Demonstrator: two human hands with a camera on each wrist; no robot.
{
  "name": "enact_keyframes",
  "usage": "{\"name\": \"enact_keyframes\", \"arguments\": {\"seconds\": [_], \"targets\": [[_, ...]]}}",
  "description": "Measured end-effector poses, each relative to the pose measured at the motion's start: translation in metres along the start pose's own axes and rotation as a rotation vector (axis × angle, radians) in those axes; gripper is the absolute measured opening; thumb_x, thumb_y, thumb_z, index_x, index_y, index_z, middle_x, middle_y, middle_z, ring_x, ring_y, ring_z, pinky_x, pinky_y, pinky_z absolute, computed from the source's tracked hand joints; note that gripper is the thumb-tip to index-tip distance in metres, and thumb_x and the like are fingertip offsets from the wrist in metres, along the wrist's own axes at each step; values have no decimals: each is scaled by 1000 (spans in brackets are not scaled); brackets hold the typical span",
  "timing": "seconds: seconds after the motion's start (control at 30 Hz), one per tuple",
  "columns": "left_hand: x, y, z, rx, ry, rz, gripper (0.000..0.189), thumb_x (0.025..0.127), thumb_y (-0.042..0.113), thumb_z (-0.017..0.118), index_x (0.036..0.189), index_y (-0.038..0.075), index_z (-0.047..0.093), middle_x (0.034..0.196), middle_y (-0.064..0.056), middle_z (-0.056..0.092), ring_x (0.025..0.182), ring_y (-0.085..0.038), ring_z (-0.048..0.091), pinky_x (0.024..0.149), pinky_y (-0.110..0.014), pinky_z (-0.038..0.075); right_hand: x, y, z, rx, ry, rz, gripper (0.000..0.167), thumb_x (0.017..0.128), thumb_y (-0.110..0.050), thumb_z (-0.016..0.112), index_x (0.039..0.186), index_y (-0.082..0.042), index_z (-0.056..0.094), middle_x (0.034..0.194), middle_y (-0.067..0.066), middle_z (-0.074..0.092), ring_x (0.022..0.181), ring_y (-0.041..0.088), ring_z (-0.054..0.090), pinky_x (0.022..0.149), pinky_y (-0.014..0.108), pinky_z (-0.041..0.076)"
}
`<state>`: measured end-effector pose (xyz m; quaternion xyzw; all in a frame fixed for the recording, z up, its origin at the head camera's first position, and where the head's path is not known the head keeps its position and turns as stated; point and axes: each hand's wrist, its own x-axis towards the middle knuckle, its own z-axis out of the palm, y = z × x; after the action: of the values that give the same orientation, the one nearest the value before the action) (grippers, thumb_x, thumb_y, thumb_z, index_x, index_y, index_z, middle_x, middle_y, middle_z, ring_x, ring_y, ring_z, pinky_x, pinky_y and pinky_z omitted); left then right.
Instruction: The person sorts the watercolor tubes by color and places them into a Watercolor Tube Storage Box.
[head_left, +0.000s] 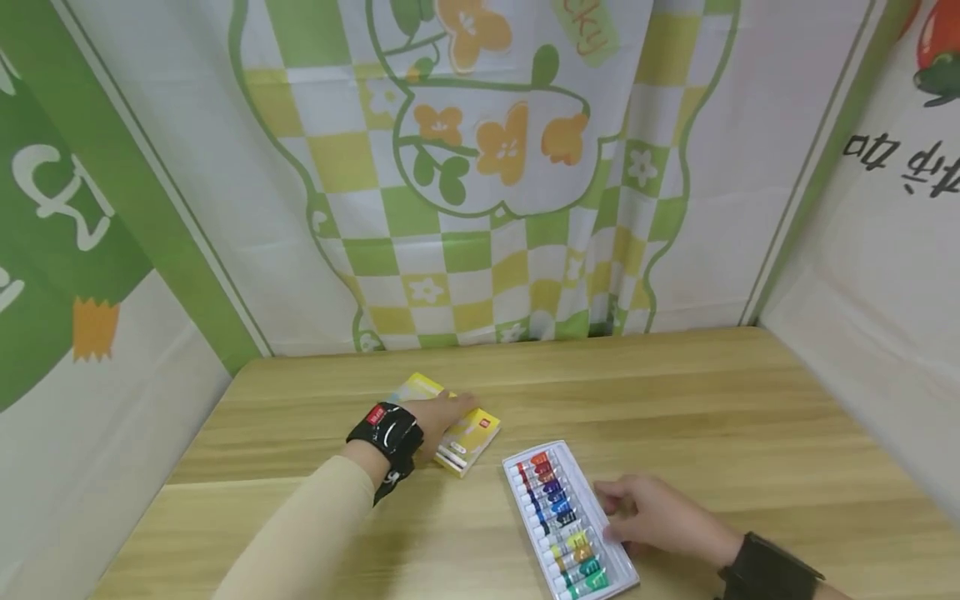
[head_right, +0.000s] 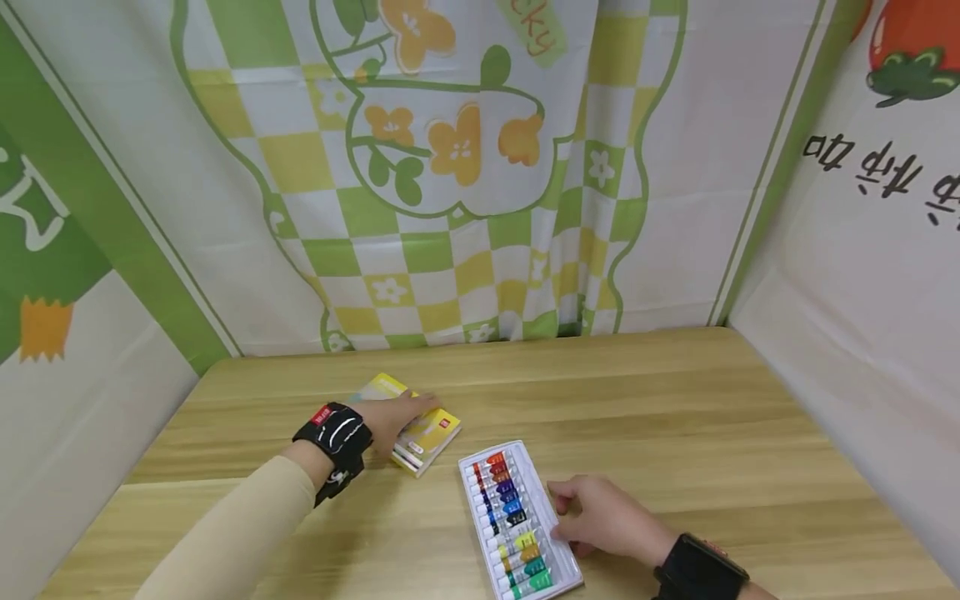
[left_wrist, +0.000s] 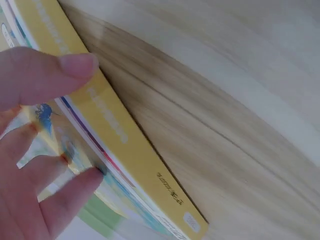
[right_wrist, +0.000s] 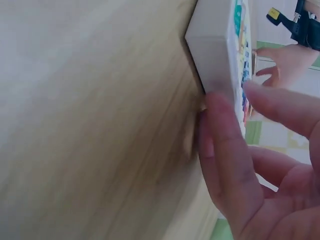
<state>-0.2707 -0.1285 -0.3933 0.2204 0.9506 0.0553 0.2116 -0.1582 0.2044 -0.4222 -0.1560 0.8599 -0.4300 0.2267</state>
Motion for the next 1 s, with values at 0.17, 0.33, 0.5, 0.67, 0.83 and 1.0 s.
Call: {"name": "enact_keyframes", "arguments": {"seconds": [0.17, 0.33, 0.5, 0.67, 0.83, 1.0], "targets": [[12, 14, 2, 74, -25, 91, 126, 56, -24, 76, 156, 30, 24, 168, -5, 12, 153, -39, 12, 49, -25, 51, -16, 6, -1, -19, -65, -34, 72, 80, -12, 77, 139, 14, 45, 102, 8, 58, 68, 8, 50, 57, 21, 45], [21, 17, -7, 111, -56, 177, 121, 55, 0, 94, 155, 22, 31, 166, -7, 20, 151, -45, 16, 103, -50, 50, -18, 3, 4, -18, -80, -26, 69, 79, -5, 74, 141, 8, 47, 101, 6, 60, 73, 9, 49, 58, 19, 42], [30, 17, -9, 59, -38, 210, 117, 49, 5, 97, 150, 19, 40, 158, -2, 40, 147, -42, 29, 118, -50, 34, -12, -1, 4, -58, -59, -15, 67, 77, 1, 71, 140, 6, 49, 95, 4, 60, 69, 8, 49, 56, 19, 42], [35, 13, -4, 80, -39, 219, 115, 50, 7, 97, 150, 20, 40, 155, 0, 43, 146, -36, 34, 118, -45, 36, -3, -4, 4, -72, -58, -11, 64, 78, 2, 72, 138, 8, 50, 97, 6, 58, 64, 8, 51, 53, 20, 45], [36, 13, -4, 87, -58, 253, 115, 53, 6, 95, 152, 19, 38, 158, -1, 39, 147, -30, 34, 117, -43, 37, 2, -8, 3, -111, -46, -3, 63, 77, 3, 71, 137, 9, 52, 92, 5, 57, 61, 9, 51, 52, 21, 45], [29, 13, -3, 65, -95, 252, 113, 57, 1, 92, 154, 19, 35, 163, -2, 28, 151, -41, 19, 118, -48, 35, 5, -11, 3, -128, -54, 17, 61, 78, 5, 71, 137, 7, 53, 91, 6, 55, 63, 11, 51, 52, 21, 45]]}}
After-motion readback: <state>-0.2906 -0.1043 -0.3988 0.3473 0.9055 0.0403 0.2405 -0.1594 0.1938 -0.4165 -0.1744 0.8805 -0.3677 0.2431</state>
